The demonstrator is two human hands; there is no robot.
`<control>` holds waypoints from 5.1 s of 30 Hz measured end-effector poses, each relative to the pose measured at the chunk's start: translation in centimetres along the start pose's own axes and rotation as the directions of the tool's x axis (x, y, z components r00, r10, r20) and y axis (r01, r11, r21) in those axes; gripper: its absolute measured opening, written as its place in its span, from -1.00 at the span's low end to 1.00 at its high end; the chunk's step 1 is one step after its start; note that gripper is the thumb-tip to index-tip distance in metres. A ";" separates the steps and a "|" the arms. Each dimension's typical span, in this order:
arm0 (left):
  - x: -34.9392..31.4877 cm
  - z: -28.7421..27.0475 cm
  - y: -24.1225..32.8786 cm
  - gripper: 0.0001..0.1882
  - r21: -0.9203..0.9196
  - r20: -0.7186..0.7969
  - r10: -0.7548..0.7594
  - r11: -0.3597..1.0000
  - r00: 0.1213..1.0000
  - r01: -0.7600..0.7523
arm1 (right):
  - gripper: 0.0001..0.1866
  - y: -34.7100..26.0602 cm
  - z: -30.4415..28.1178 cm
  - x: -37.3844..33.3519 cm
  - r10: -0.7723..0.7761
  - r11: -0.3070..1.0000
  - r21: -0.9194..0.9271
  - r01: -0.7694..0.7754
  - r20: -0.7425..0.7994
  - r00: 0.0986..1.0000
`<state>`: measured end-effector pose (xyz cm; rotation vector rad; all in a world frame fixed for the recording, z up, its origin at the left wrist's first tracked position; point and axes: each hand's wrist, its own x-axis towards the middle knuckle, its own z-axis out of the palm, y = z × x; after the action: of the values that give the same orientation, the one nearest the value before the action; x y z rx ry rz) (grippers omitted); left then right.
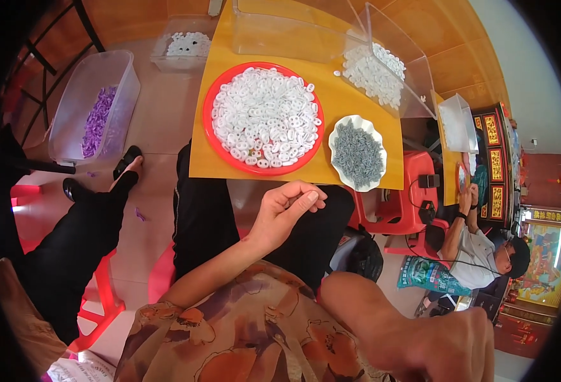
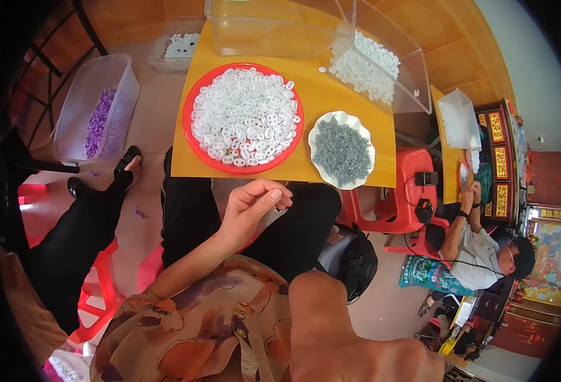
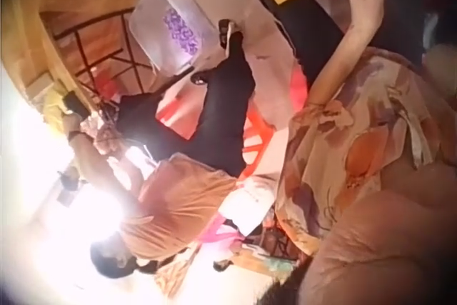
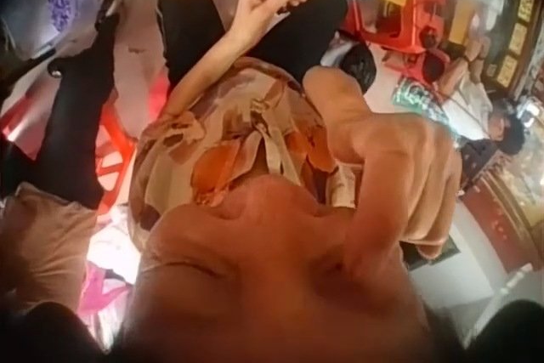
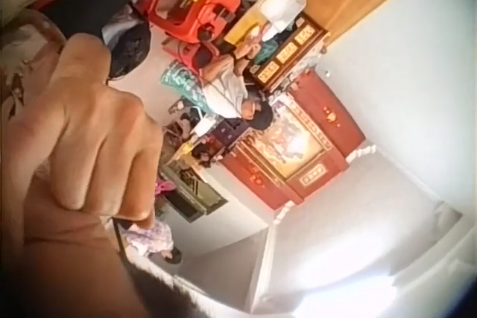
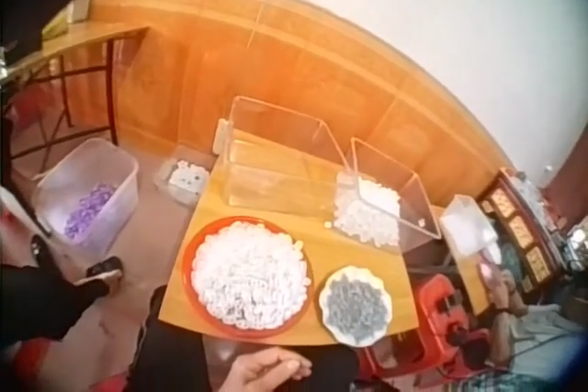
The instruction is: The recorder is manually assembling small white plastic parts by inserting tiny metal pins into them.
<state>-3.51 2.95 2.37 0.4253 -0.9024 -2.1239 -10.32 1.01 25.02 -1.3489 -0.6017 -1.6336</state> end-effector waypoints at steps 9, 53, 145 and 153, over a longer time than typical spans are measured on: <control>-0.4 0.6 -0.2 -0.77 0.019 0.003 0.015 1.000 1.000 -0.015 | -0.72 -0.4 3.1 -0.9 -0.315 0.947 0.033 0.319 -0.091 0.945; 2.8 -10.2 4.5 -0.64 0.911 -0.233 0.712 0.398 0.662 -0.107 | -0.88 3.3 -13.7 -21.7 0.275 -0.544 -0.612 -0.574 -0.776 0.567; 1.2 -4.2 3.3 -0.74 0.425 -0.247 0.122 0.905 0.961 -0.005 | -0.81 -18.2 -17.6 -20.9 -0.176 -0.771 -0.176 -0.613 -0.865 0.470; 1.4 -4.1 2.8 -0.80 0.406 -0.253 0.097 0.914 0.963 0.014 | -0.79 -12.6 -16.1 -21.3 0.121 -0.770 -0.413 -0.485 -0.842 0.525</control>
<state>-0.65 -1.25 1.51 0.8752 -1.1787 -1.7768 -29.43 0.86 2.53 -1.7867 2.3545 -0.7840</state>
